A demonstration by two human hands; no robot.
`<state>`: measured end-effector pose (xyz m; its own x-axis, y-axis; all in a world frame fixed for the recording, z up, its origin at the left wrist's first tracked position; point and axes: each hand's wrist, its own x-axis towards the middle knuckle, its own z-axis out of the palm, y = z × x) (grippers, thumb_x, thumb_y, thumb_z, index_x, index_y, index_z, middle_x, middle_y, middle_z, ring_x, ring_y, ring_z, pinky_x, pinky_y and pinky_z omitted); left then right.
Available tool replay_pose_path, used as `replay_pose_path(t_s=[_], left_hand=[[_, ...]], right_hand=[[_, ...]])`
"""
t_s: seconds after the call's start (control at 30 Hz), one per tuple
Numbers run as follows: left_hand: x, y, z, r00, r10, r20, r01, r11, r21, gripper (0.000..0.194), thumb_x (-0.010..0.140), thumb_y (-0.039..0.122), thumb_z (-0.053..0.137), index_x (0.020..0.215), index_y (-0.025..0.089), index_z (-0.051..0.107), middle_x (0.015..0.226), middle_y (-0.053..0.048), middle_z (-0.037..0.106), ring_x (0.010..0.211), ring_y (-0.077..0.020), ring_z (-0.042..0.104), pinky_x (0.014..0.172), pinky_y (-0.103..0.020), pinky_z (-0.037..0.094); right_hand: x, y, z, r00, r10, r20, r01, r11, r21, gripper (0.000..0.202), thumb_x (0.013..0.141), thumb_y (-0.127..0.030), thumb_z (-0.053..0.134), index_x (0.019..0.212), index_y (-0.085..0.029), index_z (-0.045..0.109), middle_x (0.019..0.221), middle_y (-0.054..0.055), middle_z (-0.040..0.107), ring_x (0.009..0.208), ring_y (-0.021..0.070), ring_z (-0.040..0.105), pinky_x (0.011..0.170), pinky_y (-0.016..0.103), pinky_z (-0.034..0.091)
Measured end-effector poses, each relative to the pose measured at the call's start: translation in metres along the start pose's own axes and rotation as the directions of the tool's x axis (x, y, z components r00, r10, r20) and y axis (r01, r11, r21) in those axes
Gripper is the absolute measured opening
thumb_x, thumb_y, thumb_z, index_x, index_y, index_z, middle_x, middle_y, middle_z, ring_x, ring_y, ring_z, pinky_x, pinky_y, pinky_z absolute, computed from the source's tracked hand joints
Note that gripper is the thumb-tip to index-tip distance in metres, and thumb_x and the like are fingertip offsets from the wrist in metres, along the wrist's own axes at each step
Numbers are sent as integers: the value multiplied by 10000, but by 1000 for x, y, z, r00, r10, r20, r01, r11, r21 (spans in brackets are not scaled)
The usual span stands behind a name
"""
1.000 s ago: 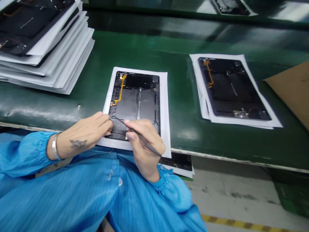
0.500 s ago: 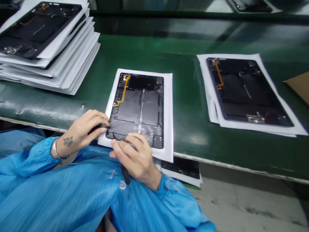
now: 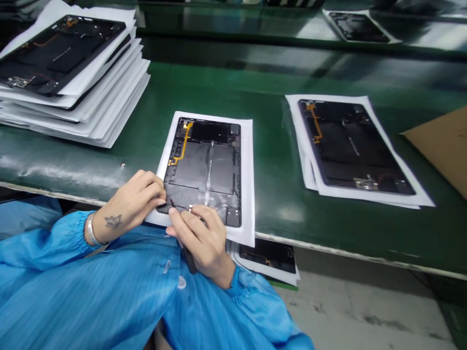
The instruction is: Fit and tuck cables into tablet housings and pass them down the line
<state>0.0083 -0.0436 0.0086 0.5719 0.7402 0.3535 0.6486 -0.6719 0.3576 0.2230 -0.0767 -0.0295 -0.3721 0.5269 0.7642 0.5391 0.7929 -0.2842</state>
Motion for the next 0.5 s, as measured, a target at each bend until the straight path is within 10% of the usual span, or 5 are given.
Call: replay_pose_path(t_s=[0.2, 0.5], left_hand=[[-1, 3, 0, 971, 216, -103, -211, 976, 62, 120, 997, 65, 465, 989, 124, 569, 844, -61, 627, 780, -195, 503, 725, -323, 467], [-8, 13, 0, 978, -4, -207, -33, 983, -178, 72, 995, 116, 550, 973, 166, 598, 853, -23, 663, 790, -137, 592, 760, -276, 503]], right_hand=[[6, -1, -14, 997, 74, -23, -69, 986, 152, 372, 1030, -189, 423, 1375, -191, 562, 944, 84, 693, 959, 246, 664, 768, 416, 543], [39, -5, 3, 969, 82, 231, -54, 991, -122, 203, 982, -87, 481, 945, -151, 670, 839, 61, 681, 768, 193, 474, 675, 351, 332]])
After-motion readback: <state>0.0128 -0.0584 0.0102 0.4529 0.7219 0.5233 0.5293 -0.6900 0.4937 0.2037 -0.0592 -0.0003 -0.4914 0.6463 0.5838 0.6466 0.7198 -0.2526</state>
